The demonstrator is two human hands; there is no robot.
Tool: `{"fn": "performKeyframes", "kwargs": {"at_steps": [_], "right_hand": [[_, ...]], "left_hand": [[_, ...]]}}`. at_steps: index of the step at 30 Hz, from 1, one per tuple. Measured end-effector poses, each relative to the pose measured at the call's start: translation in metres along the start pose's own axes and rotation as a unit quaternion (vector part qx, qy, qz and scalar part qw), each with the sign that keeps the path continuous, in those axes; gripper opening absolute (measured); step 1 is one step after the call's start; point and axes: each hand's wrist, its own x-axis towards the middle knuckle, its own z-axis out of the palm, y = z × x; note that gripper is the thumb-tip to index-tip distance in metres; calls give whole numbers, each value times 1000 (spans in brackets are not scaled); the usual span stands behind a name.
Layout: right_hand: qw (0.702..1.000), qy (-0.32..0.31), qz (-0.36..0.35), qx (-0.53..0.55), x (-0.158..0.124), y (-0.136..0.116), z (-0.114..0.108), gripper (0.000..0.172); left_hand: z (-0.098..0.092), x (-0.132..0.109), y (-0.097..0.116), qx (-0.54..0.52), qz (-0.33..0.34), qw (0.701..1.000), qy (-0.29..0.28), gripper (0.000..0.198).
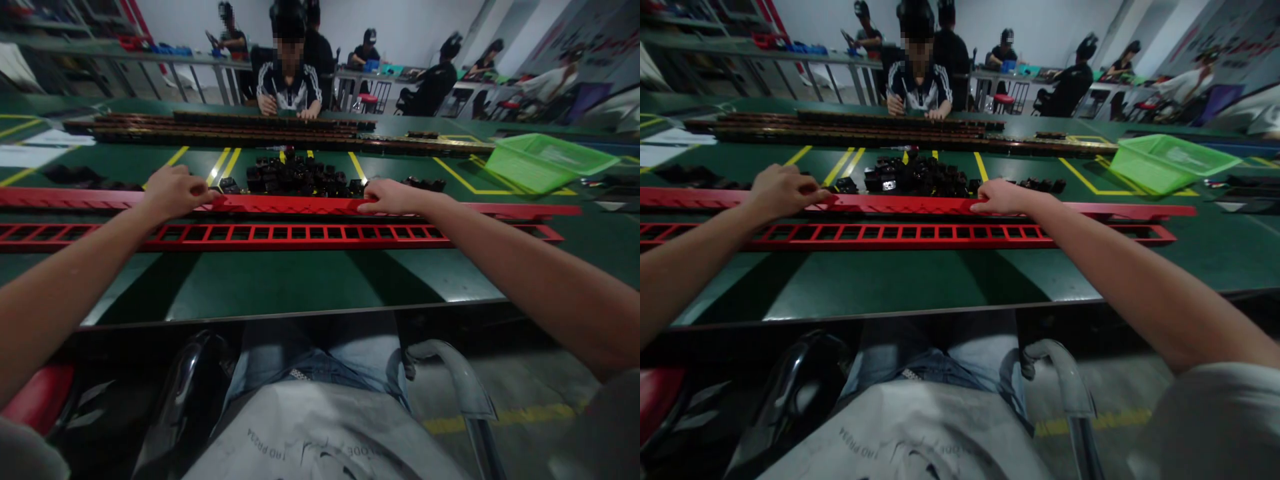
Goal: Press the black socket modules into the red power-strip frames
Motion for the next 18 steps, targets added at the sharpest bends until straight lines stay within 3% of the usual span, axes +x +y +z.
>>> {"fn": "performKeyframes", "kwargs": {"at_steps": [4, 9, 18], "right_hand": [[999, 26, -15, -15, -18, -9, 6, 41], [999, 36, 0, 3, -24, -14, 7, 39], [995, 75, 12, -60, -28, -21, 21, 40]], "left_hand": [[4, -17, -7, -6, 59, 998, 26, 57], [1, -21, -10, -23, 61, 998, 8, 51], [2, -28, 1, -37, 61, 997, -24, 59]]}}
